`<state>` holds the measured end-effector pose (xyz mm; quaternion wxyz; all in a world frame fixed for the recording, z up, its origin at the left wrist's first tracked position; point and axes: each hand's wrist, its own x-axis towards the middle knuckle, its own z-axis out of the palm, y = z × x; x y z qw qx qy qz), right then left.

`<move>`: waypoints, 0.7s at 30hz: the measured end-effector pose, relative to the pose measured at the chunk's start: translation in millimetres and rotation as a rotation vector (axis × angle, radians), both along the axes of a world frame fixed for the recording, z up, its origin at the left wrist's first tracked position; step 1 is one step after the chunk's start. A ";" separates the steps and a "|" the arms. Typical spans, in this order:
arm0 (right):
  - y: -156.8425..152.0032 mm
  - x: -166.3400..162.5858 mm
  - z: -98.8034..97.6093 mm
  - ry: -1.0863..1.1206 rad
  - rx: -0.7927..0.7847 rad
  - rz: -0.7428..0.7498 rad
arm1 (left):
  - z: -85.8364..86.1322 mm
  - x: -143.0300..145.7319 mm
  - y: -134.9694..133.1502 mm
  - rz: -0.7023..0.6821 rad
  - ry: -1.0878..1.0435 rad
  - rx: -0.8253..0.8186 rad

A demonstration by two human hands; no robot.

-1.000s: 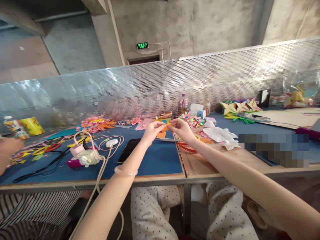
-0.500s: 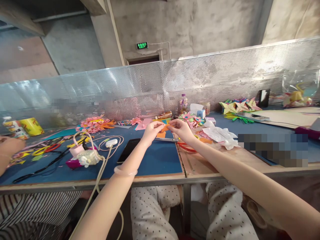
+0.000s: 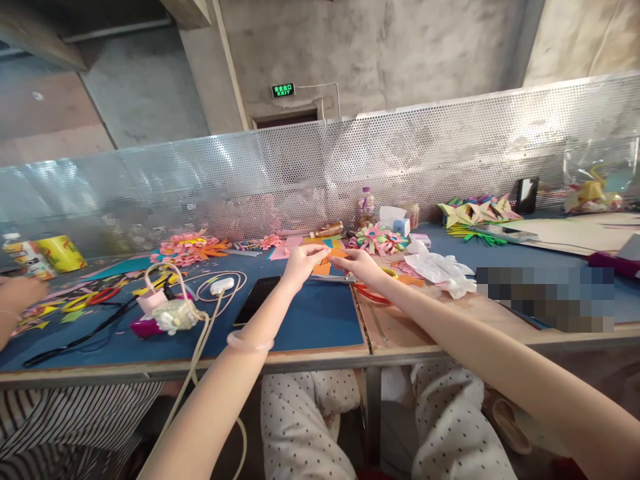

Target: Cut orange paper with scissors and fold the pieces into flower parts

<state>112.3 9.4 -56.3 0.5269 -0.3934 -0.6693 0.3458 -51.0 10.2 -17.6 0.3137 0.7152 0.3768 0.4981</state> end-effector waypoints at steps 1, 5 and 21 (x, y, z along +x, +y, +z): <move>0.3 0.0 -0.3 0.004 -0.005 -0.005 | 0.1 0.0 -0.3 0.007 0.007 0.005; 0.0 0.0 -0.4 0.021 -0.002 -0.046 | 0.2 0.1 -0.6 0.027 0.018 0.007; -1.1 -0.4 -2.3 0.170 0.031 -0.048 | 3.8 1.0 -3.5 0.052 -0.069 -0.063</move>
